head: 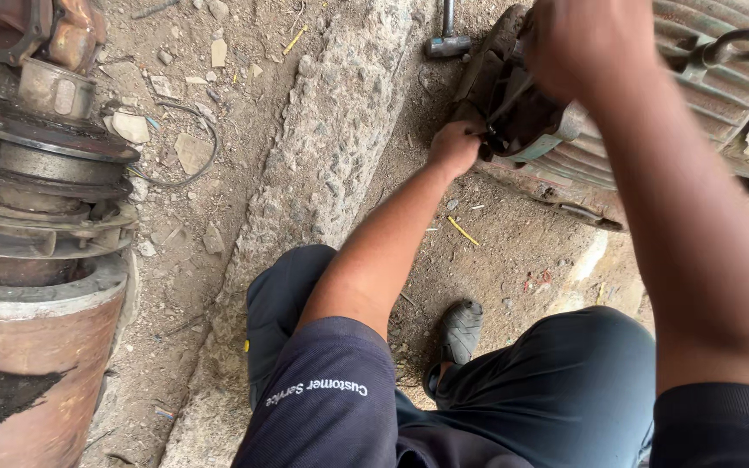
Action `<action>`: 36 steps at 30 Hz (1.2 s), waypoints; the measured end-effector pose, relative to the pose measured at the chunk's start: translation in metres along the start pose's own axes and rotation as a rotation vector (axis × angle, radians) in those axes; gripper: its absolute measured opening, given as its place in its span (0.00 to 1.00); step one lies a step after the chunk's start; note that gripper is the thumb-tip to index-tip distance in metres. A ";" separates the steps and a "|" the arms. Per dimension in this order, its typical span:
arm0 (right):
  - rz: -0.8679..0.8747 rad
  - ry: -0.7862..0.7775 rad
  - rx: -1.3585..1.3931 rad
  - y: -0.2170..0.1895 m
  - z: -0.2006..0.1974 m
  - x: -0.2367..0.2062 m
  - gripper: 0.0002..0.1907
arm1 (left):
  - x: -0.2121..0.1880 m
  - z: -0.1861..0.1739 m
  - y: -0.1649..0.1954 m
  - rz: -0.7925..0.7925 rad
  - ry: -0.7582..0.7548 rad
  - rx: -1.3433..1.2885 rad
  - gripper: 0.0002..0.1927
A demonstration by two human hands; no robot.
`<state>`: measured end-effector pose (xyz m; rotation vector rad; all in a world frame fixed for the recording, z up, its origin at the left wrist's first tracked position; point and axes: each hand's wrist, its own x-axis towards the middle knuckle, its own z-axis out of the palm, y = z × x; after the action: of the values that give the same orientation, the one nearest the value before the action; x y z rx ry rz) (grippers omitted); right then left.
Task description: The person sits on the ground working on an electric motor. They use a spanner to loosen and remove bolts from the motor housing, reposition the motor, and use a hammer to tap on the motor casing.
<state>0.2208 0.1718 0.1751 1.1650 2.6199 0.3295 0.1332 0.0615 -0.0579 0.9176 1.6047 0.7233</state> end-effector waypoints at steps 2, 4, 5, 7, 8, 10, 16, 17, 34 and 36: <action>-0.045 0.008 -0.214 -0.035 -0.002 -0.047 0.15 | 0.009 -0.008 -0.003 0.042 -0.038 0.046 0.18; -0.106 0.020 0.067 -0.080 0.011 -0.097 0.13 | 0.020 -0.017 -0.004 0.065 -0.090 0.020 0.19; -0.317 0.037 -0.176 -0.104 0.023 -0.123 0.17 | 0.022 -0.019 -0.002 0.065 -0.132 -0.030 0.19; -0.484 -0.204 0.044 -0.150 0.060 -0.149 0.10 | 0.021 -0.023 0.006 0.031 -0.176 -0.077 0.16; -0.556 -0.222 0.064 -0.168 0.081 -0.152 0.12 | 0.019 -0.023 0.010 -0.007 -0.183 -0.073 0.14; -0.654 -0.352 0.108 -0.195 0.121 -0.147 0.12 | 0.015 -0.018 0.020 0.007 -0.153 -0.025 0.12; -0.338 0.250 0.259 -0.242 0.181 -0.118 0.24 | 0.017 -0.004 0.014 -0.033 -0.146 -0.134 0.14; -0.352 0.166 0.180 -0.244 0.184 -0.123 0.24 | 0.017 -0.001 0.007 0.001 -0.146 -0.178 0.15; -0.458 -0.440 0.111 -0.219 0.196 -0.162 0.26 | -0.022 0.015 -0.006 0.146 0.305 0.326 0.29; -0.445 -0.385 0.181 -0.209 0.186 -0.149 0.24 | -0.006 0.008 -0.010 0.115 0.371 0.359 0.24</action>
<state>0.2321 -0.0573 -0.0429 0.5825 2.4965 -0.2031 0.1399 0.0509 -0.0652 1.1928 2.0680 0.7274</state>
